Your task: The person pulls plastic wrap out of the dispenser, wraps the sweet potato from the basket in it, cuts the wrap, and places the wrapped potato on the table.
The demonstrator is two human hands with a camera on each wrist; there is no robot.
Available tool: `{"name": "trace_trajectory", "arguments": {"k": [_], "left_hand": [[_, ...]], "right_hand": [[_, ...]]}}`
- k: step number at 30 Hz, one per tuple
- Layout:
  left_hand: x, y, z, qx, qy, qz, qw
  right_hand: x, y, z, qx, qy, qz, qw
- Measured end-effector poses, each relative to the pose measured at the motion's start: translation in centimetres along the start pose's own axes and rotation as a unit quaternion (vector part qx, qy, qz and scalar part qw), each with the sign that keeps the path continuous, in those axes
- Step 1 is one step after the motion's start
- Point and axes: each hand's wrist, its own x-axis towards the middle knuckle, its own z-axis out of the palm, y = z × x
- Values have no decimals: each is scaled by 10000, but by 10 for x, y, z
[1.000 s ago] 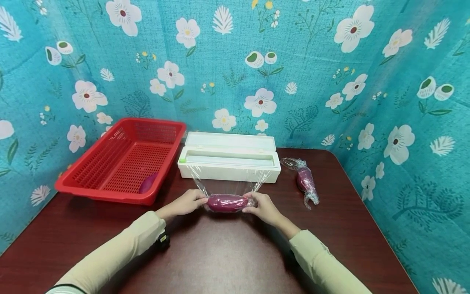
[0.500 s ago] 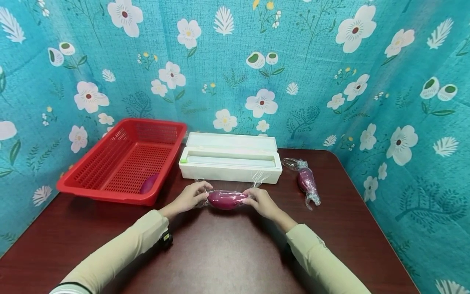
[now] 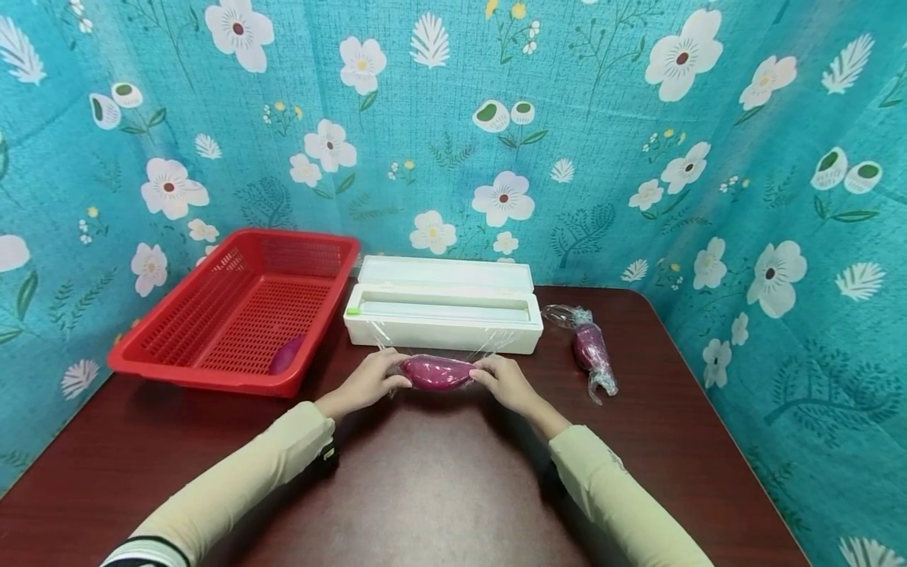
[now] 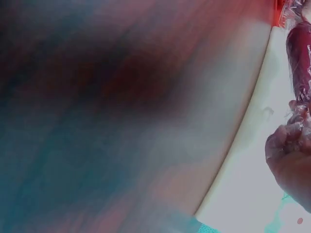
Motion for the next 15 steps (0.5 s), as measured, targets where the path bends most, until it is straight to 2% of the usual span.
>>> {"name": "trace_trajectory", "arguments": {"k": [3, 7, 10, 15], "left_hand": [[1, 0, -1, 191, -1, 94, 9998], [3, 0, -2, 389, -26, 179, 9991], [6, 1, -2, 451, -55, 80, 9989], [10, 1, -2, 617, -76, -170, 9979]], "right_hand": [[2, -1, -1, -189, 311, -160, 9992], [5, -3, -2, -42, 465, -127, 9988], [6, -2, 0, 184, 363, -25, 9992], [6, 1, 3, 121, 146, 89, 9998]]}}
